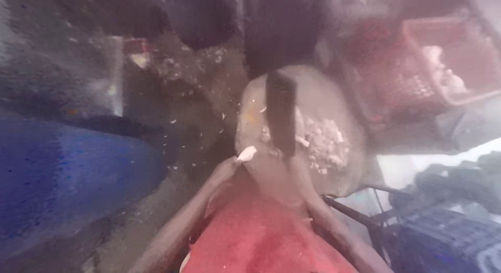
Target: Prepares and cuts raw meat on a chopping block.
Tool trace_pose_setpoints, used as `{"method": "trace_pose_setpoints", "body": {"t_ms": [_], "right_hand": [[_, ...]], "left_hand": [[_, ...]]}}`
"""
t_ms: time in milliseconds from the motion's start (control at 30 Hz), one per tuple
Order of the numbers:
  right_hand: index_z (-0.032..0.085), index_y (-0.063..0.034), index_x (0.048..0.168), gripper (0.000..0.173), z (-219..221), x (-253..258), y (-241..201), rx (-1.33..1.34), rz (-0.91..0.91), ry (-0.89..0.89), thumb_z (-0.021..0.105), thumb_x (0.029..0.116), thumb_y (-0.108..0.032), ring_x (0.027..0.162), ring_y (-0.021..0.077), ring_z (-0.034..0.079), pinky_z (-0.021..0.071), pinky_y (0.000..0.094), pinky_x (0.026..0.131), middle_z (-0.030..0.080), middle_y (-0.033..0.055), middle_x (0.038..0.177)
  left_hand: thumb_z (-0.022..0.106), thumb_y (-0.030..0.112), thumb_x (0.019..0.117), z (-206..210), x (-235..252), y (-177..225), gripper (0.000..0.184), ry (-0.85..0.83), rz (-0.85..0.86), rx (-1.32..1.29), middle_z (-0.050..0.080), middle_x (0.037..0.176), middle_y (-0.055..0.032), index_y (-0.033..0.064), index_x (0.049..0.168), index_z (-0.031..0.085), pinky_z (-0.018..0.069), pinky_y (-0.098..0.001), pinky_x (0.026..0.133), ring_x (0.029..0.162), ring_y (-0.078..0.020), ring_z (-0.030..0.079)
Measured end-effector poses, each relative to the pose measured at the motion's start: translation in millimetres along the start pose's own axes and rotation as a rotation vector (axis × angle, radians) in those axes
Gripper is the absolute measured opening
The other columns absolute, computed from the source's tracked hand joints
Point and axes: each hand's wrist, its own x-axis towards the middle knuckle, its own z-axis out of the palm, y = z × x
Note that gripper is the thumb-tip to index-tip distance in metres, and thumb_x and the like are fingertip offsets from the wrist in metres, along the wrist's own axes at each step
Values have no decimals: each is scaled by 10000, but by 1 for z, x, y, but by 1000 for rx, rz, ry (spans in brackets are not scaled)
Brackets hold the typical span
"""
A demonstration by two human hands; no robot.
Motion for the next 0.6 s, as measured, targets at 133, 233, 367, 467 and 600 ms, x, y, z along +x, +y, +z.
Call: {"method": "trace_pose_setpoints", "body": {"t_ms": [133, 233, 367, 467, 600], "right_hand": [[594, 102, 1258, 834, 12, -18, 27, -268, -113, -59, 308, 1033, -649, 993, 82, 659, 557, 278, 909, 697, 129, 1103], [556, -38, 1361, 546, 5, -5, 84, -661, 373, -376, 326, 1103, -461, 1046, 271, 676, 541, 479, 943, 674, 178, 1160], [544, -83, 1404, 530, 11, -7, 68, -740, 394, -346, 336, 1098, -463, 1080, 286, 679, 543, 513, 963, 682, 161, 1180], [558, -15, 1338, 558, 12, -2, 19, -484, 222, -251, 297, 1092, -444, 891, 199, 658, 568, 402, 830, 664, 121, 1013], [624, 39, 1143, 962, 30, -12, 12, -94, -43, -71, 287, 916, -833, 744, 6, 604, 558, 235, 698, 644, 0, 847]], "left_hand": [[364, 454, 1099, -7, 5, 9, 511, 32, -10, 135, 677, 1182, -216, 47, 1277, 617, 497, -616, 968, 1127, -380, 656], [365, 442, 1103, -13, 0, 16, 495, 0, -22, 205, 669, 1214, -218, 58, 1305, 602, 486, -618, 995, 1164, -386, 646], [353, 444, 1106, 5, -11, 15, 466, -1, -38, -103, 663, 984, -122, 83, 1238, 615, 552, -479, 824, 889, -255, 659], [350, 379, 1124, 31, -5, 13, 421, -44, -48, -571, 593, 853, -43, 53, 1290, 558, 519, -315, 638, 676, -134, 564], [295, 361, 1135, 51, 2, 20, 446, -106, -113, -673, 608, 817, -35, 38, 1284, 564, 486, -286, 568, 601, -115, 536]]}}
